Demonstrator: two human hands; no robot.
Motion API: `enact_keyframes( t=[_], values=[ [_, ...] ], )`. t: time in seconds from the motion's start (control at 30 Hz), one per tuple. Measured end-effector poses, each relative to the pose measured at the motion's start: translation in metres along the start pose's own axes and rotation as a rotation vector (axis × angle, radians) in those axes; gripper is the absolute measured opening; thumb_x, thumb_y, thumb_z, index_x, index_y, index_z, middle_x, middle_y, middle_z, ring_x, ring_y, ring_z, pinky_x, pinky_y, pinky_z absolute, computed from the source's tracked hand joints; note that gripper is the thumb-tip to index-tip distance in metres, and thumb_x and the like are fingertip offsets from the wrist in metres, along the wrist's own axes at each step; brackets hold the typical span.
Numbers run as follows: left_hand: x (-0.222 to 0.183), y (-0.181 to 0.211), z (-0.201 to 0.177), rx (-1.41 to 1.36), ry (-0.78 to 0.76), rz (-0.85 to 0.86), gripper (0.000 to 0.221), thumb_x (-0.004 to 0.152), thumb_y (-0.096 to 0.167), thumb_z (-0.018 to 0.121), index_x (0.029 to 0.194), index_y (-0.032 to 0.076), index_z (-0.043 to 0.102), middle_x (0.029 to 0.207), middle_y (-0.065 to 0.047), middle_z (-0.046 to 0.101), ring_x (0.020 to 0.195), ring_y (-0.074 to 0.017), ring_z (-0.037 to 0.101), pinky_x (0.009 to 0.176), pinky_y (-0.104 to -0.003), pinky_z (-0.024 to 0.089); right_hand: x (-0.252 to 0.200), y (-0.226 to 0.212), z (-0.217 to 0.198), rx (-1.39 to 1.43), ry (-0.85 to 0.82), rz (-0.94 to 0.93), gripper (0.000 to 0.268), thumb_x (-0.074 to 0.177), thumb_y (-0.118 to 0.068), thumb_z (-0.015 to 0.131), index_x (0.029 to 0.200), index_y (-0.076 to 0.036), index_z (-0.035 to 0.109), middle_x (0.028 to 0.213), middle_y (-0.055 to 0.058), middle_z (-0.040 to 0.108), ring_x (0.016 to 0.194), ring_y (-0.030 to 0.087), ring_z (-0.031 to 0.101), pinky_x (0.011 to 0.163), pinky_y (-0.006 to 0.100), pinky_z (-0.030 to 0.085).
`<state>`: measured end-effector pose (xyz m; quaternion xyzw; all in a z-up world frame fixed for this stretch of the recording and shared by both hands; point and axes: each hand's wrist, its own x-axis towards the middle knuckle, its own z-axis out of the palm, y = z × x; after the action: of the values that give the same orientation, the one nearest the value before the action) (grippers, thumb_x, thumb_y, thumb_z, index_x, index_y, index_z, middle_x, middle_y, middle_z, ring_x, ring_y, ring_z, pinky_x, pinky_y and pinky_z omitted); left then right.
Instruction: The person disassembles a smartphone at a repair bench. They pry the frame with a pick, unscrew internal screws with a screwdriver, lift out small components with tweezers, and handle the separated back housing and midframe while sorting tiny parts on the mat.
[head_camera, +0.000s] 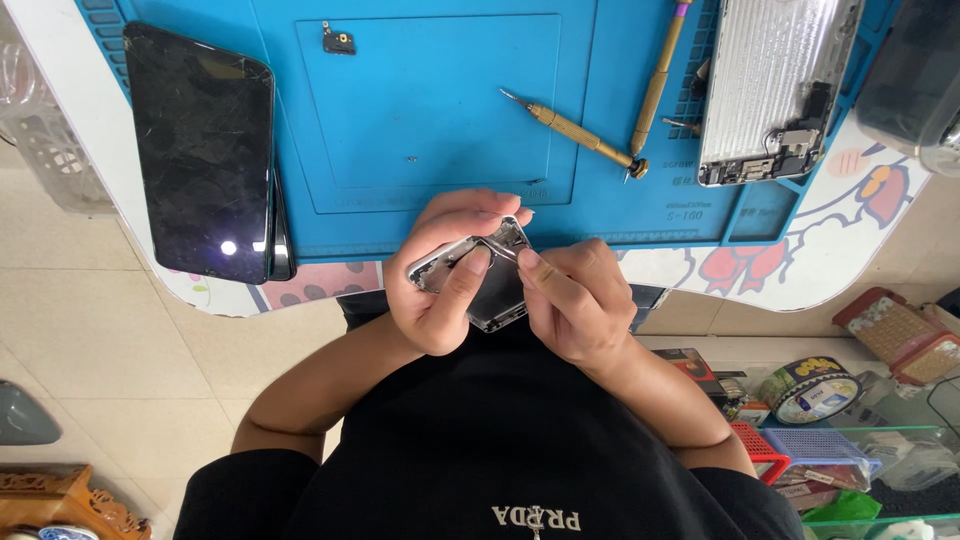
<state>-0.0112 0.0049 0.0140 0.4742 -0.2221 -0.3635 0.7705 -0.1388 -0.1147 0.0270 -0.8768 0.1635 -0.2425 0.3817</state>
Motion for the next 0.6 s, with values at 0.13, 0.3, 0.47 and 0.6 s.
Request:
enact_keyframes(
  t=[0.13, 0.3, 0.47, 0.6],
  values=[
    [-0.0005, -0.0005, 0.0006, 0.009, 0.010, 0.001, 0.025, 0.113, -0.001, 0.050, 0.137, -0.005, 0.056, 0.140, -0.021, 0.055, 0.126, -0.0286, 0.065, 0.112, -0.043, 0.057, -0.0014, 0.0010, 0.0013, -0.008, -0.002, -0.010, 0.041, 0.088, 0.012, 0.080, 0.121, -0.006, 0.064, 0.092, 0.008, 0.064, 0.074, 0.024, 0.058, 0.064, 0.035, 0.047],
    [-0.0010, -0.0004, 0.0002, 0.016, 0.011, -0.007, 0.027, 0.113, -0.002, 0.049, 0.139, -0.005, 0.054, 0.141, -0.021, 0.054, 0.127, -0.0290, 0.064, 0.113, -0.043, 0.057, -0.0014, 0.0018, 0.0027, -0.020, 0.004, -0.026, 0.042, 0.087, 0.013, 0.080, 0.121, -0.007, 0.064, 0.092, 0.008, 0.065, 0.074, 0.024, 0.058, 0.064, 0.035, 0.046],
    [0.0004, 0.0003, -0.0003, 0.011, 0.007, -0.009, 0.027, 0.113, -0.002, 0.050, 0.139, -0.005, 0.054, 0.141, -0.021, 0.054, 0.126, -0.0293, 0.065, 0.112, -0.042, 0.057, -0.0013, 0.0022, 0.0039, -0.020, 0.013, -0.042, 0.041, 0.088, 0.011, 0.082, 0.120, -0.006, 0.064, 0.092, 0.008, 0.064, 0.074, 0.024, 0.058, 0.063, 0.035, 0.046],
    [0.0003, 0.0002, 0.0002, 0.015, 0.013, -0.011, 0.026, 0.113, -0.001, 0.051, 0.139, -0.005, 0.055, 0.140, -0.021, 0.055, 0.125, -0.0290, 0.066, 0.111, -0.042, 0.057, -0.0041, 0.0040, 0.0046, -0.007, 0.026, -0.040, 0.040, 0.088, 0.010, 0.082, 0.120, -0.006, 0.064, 0.092, 0.008, 0.065, 0.073, 0.023, 0.058, 0.063, 0.035, 0.047]
  ],
)
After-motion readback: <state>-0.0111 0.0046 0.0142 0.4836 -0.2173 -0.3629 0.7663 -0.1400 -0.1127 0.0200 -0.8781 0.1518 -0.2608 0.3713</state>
